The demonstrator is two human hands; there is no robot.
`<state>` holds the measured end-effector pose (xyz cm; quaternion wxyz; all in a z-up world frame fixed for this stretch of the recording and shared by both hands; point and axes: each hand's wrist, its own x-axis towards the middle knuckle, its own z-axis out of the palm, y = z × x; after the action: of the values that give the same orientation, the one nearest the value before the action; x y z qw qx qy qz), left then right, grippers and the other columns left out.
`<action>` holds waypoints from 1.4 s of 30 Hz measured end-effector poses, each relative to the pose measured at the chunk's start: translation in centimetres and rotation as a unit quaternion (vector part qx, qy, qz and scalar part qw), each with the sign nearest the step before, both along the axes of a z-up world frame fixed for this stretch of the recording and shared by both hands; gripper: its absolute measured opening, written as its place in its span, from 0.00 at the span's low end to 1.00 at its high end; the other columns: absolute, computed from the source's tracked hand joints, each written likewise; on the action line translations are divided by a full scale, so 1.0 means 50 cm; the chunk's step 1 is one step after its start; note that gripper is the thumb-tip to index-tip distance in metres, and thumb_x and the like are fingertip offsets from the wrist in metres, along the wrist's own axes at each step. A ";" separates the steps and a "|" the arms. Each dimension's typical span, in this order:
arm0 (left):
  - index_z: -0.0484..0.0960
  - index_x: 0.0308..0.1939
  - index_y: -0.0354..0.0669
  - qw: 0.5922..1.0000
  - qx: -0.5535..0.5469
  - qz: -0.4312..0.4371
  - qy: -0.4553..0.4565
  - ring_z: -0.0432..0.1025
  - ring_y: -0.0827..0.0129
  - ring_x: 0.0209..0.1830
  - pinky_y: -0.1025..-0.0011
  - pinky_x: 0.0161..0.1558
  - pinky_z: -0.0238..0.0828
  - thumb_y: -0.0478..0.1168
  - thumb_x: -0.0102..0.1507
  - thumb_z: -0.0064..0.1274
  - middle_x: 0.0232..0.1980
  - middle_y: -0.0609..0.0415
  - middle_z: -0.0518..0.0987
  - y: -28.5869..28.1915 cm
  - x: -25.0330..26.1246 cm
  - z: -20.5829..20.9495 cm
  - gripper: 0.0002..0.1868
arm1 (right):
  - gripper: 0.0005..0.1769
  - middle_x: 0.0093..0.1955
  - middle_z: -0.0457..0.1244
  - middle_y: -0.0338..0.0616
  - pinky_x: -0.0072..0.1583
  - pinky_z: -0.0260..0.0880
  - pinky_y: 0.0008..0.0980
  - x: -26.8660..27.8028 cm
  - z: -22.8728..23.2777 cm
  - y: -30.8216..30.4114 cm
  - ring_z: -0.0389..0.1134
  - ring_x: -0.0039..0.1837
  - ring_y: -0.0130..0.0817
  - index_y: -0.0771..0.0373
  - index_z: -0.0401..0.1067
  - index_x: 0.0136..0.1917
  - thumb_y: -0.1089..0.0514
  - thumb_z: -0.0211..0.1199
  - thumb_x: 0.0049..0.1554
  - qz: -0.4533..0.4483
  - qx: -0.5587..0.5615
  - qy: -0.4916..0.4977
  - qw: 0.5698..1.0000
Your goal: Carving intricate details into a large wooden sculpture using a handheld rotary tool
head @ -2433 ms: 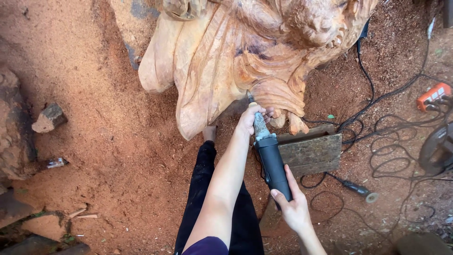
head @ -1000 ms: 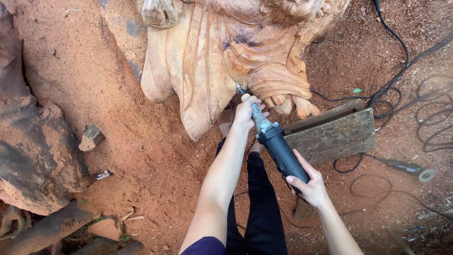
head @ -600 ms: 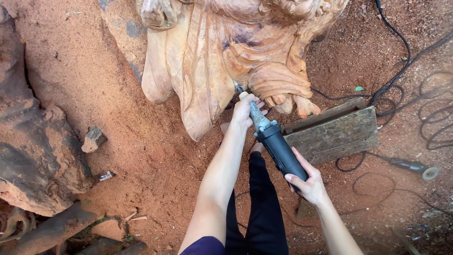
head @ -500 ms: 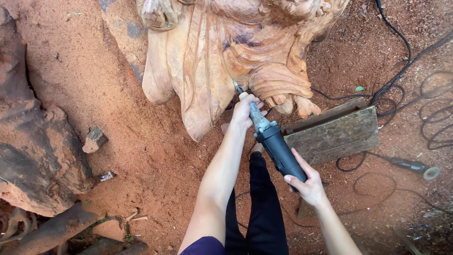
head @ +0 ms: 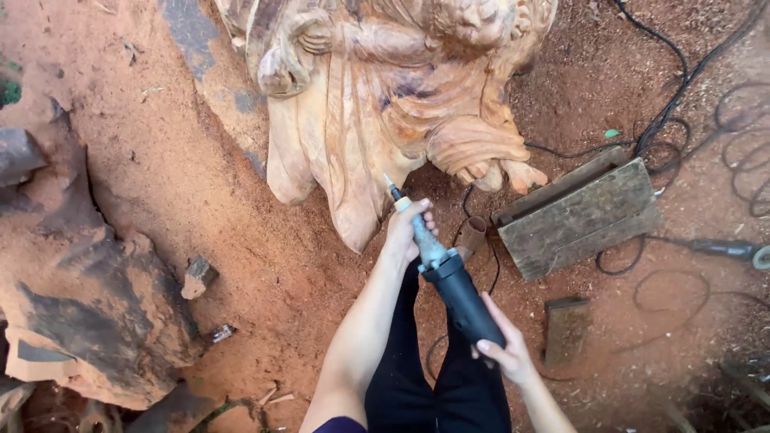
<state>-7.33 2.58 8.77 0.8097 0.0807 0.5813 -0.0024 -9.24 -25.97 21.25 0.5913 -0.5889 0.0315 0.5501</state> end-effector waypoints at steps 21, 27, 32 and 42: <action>0.75 0.28 0.49 0.993 -0.041 0.061 -0.092 0.82 0.59 0.44 0.51 0.51 0.80 0.43 0.52 0.63 0.43 0.47 0.86 0.024 0.138 -0.216 0.11 | 0.40 0.46 0.68 0.59 0.30 0.72 0.34 0.261 -0.115 0.029 0.71 0.31 0.40 0.56 0.67 0.75 0.65 0.69 0.50 0.102 -0.095 -0.218 0.966; 0.75 0.28 0.49 0.987 -0.061 0.101 -0.109 0.83 0.64 0.41 0.55 0.48 0.82 0.40 0.53 0.59 0.43 0.49 0.87 -0.038 0.138 -0.264 0.08 | 0.40 0.53 0.68 0.61 0.27 0.70 0.35 0.285 -0.158 -0.041 0.71 0.29 0.42 0.57 0.69 0.74 0.65 0.71 0.47 0.116 -0.104 -0.205 0.966; 0.75 0.29 0.46 0.986 -0.031 0.104 -0.124 0.83 0.63 0.44 0.58 0.53 0.80 0.39 0.54 0.58 0.44 0.47 0.87 -0.040 0.137 -0.252 0.06 | 0.40 0.37 0.66 0.58 0.27 0.70 0.33 0.294 -0.132 -0.012 0.71 0.29 0.42 0.57 0.68 0.74 0.65 0.70 0.48 0.122 -0.101 -0.203 0.966; 0.75 0.27 0.42 0.983 0.010 0.139 -0.119 0.83 0.59 0.42 0.58 0.52 0.81 0.34 0.54 0.57 0.42 0.43 0.86 -0.061 0.142 -0.267 0.05 | 0.39 0.33 0.65 0.57 0.26 0.70 0.32 0.303 -0.114 -0.004 0.72 0.29 0.42 0.56 0.69 0.73 0.66 0.69 0.48 0.128 -0.113 -0.195 0.966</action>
<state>-0.25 -0.48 -4.59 0.8647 0.0068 0.4863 0.1255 5.89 -26.18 15.53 0.4401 -0.7469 -0.0984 0.4885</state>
